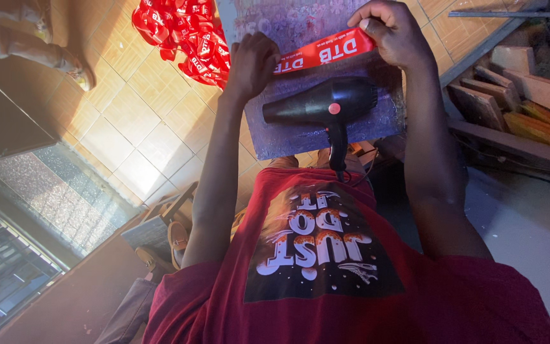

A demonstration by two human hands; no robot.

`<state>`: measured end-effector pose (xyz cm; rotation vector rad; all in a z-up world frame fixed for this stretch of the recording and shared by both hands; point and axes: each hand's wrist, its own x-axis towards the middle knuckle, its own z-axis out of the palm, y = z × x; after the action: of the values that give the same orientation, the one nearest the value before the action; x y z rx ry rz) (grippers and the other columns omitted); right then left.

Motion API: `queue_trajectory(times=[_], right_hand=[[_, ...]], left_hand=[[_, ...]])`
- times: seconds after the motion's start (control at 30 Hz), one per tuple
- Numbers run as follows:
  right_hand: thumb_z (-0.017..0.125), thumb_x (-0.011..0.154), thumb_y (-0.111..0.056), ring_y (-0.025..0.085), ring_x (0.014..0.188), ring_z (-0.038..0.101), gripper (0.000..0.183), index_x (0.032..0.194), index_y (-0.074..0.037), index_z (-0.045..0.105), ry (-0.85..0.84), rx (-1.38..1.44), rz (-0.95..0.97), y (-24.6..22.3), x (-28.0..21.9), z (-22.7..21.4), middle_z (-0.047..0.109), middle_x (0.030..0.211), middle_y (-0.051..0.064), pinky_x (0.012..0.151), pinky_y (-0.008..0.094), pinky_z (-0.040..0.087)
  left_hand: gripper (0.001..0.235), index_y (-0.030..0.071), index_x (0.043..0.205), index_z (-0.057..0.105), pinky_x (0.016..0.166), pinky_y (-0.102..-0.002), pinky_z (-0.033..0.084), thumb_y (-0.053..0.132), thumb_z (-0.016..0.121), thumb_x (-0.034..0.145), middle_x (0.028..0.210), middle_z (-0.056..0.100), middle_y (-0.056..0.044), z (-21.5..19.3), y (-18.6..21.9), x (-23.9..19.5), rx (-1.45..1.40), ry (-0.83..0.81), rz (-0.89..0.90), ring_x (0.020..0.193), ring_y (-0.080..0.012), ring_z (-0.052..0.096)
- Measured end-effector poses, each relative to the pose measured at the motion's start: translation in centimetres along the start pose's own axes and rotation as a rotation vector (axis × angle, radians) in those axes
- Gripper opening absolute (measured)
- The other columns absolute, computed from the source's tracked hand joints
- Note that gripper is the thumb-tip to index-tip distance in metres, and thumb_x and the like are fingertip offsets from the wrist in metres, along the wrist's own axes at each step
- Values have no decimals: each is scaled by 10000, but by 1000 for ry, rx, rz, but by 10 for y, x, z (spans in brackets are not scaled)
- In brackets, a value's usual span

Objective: The person uses a hair dryer to apply heat to a red plastic strip placed on a flat surface. They repeatedly move the hair dryer back and forth along the strip while holding it in place with the other hand. The person occasionally pauses to adjust the strip's position before continuing to apply heat.

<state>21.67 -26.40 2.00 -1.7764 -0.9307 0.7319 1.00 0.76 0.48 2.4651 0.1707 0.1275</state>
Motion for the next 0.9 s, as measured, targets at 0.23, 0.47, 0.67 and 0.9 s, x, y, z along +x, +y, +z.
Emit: queue_trajectory(times=[0.23,0.47,0.67,0.9], right_hand=[[519,1125,-174,125,1056,604,214,1211,-53,674,40,158,25,-9,0,-2,663,1168,61,892,250,450],[557,1145,-154,225,1094,619,238,1274,24,648,-50,72,-10,-6,-8,-12,655,1153,143,803,331,495],[762,958,108,280,983,641,207,1138,33,694,87,-276,-66,0,-29,-11,674,1117,187,854,376,532],[950,793,14,301,1045,539,321,1038,-15,743,322,-568,-69,22,-51,-8,535,1118,115,843,395,493]], left_hand=[[316,128,1019,673,714,-495,357,353,452,1041,976,649,-76,-5,6,-1,-36,6,50,865,-322,572],[120,114,925,535,700,-422,394,187,473,996,895,654,-83,-5,-11,-3,-272,-46,-45,802,-241,594],[197,111,965,531,650,-355,499,283,487,1052,960,664,-88,-8,-21,-1,-389,5,-212,859,-240,640],[217,146,1016,551,659,-298,565,356,499,1034,1065,683,-68,-8,-28,5,-463,44,-366,949,-228,700]])
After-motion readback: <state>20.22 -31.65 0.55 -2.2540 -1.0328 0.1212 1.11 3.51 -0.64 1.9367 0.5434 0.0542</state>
